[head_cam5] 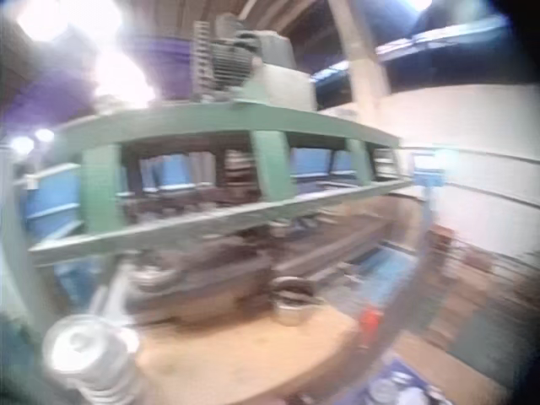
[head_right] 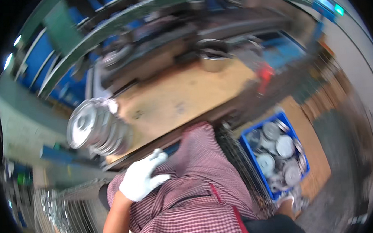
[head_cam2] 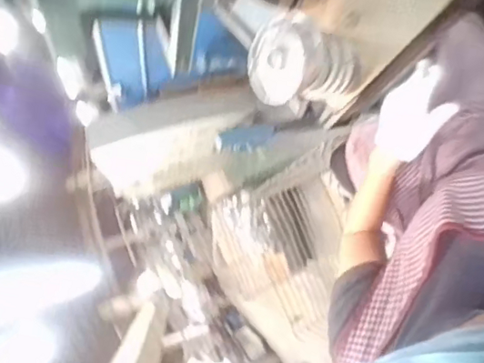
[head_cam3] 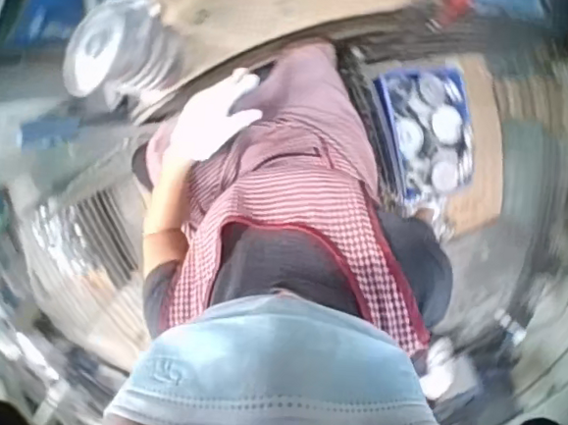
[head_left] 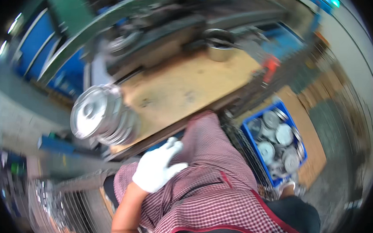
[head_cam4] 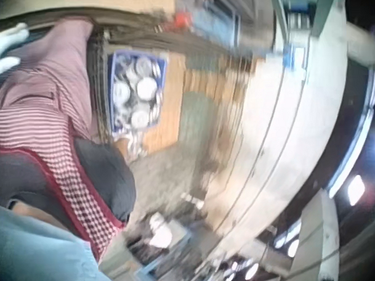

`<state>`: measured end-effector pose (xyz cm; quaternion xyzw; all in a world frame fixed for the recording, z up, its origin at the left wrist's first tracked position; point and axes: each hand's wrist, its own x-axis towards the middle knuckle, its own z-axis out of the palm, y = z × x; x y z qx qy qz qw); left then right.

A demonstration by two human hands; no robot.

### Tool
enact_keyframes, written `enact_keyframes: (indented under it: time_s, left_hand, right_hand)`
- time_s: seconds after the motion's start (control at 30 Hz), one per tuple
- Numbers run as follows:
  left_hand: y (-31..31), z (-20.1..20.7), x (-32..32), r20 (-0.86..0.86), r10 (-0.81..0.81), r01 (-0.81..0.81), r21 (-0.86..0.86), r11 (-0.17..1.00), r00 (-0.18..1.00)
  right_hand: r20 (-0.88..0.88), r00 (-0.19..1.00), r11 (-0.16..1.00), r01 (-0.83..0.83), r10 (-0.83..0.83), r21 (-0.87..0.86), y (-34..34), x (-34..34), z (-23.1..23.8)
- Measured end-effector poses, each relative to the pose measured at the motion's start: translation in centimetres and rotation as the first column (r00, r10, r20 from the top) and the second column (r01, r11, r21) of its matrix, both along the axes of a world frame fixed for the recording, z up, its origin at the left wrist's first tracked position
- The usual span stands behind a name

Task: Assembling and checking metal components using a fabrication machine and pneumatic tool.

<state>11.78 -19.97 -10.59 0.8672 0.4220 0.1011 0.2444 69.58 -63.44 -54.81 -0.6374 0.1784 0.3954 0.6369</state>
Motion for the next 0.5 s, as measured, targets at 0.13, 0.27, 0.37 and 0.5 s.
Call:
enact_keyframes:
  time_s: [0.13,0.27,0.37,0.5]
  left_hand:
    - [-0.8,2.1,-0.9,0.041,0.036,-0.040,0.118,0.992,0.999]
    - [-1.0,5.5,-4.2,0.207,0.128,-0.180,0.257,0.950,0.970]
    - [0.2,7.0,-7.2,0.402,0.363,-0.520,0.410,0.749,0.840]
    - [4.4,9.3,-11.7,0.485,0.737,-0.878,0.343,0.334,0.470]
  right_hand:
    - [0.027,0.990,0.976,-0.135,0.142,-0.169,13.8,3.8,-1.9]
    - [0.360,0.876,0.920,-0.200,0.322,-0.337,25.9,2.9,1.0]
    - [0.721,0.241,0.760,-0.188,0.650,-0.622,38.1,-1.9,10.0]
    - [0.955,-0.178,0.873,-0.393,0.236,-0.289,47.8,-12.3,29.9]
